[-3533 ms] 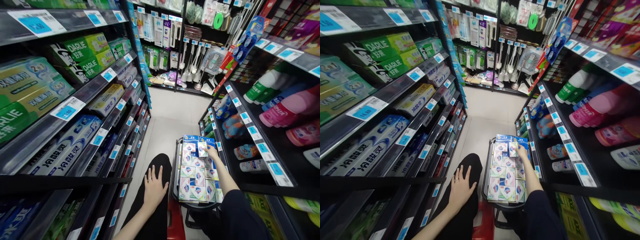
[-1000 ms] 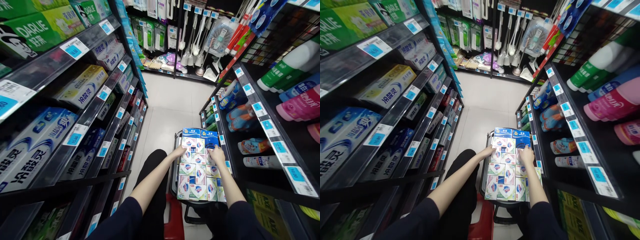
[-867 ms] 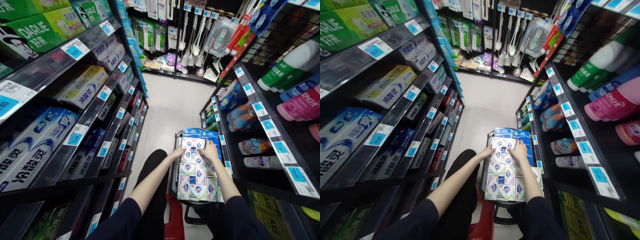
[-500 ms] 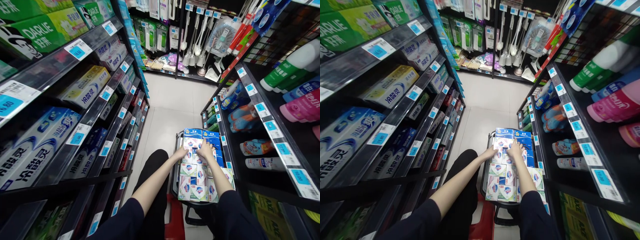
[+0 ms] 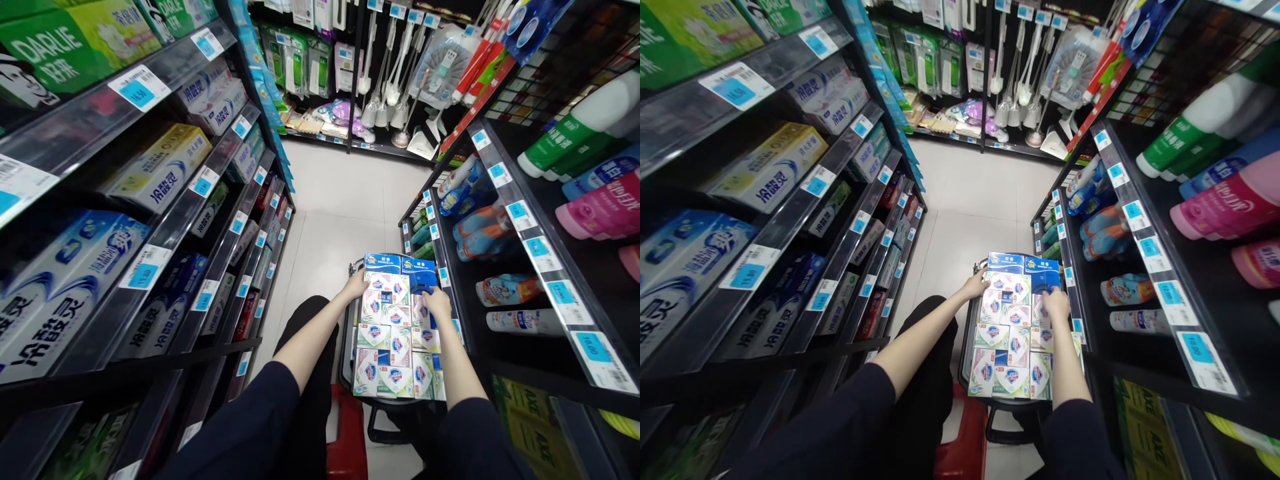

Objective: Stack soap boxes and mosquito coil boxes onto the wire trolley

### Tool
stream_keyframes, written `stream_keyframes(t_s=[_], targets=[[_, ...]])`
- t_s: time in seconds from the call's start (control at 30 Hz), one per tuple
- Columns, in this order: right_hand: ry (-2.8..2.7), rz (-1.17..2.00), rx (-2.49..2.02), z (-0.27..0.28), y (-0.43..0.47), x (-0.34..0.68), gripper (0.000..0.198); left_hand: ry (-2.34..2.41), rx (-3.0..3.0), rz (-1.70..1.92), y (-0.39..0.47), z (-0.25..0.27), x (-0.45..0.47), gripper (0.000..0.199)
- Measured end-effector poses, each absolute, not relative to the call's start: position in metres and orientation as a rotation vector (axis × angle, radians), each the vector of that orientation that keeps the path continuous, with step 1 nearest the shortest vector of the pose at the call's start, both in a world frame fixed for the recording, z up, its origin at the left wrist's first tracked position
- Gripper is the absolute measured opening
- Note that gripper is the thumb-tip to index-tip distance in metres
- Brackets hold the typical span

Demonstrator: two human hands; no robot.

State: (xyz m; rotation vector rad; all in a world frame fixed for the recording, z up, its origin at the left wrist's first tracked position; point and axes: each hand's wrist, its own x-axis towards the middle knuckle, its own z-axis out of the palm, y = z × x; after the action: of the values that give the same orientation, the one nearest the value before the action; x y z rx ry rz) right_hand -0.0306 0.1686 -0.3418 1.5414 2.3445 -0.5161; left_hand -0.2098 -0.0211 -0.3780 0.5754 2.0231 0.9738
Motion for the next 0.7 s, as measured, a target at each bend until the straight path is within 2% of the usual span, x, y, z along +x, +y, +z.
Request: stream_keyframes(t_s=[0.27, 0.7], targets=[[2.385, -0.663, 1.54, -0.363, 0.163, 0.002, 0.043, 2.029, 0.505, 0.982, -0.022, -0.379, -0.208, 0.06], [2.442, -0.766, 1.51, -0.358, 0.163, 0.004, 0.042, 2.029, 0.483, 1.012, -0.021, -0.385, -0.208, 0.061]])
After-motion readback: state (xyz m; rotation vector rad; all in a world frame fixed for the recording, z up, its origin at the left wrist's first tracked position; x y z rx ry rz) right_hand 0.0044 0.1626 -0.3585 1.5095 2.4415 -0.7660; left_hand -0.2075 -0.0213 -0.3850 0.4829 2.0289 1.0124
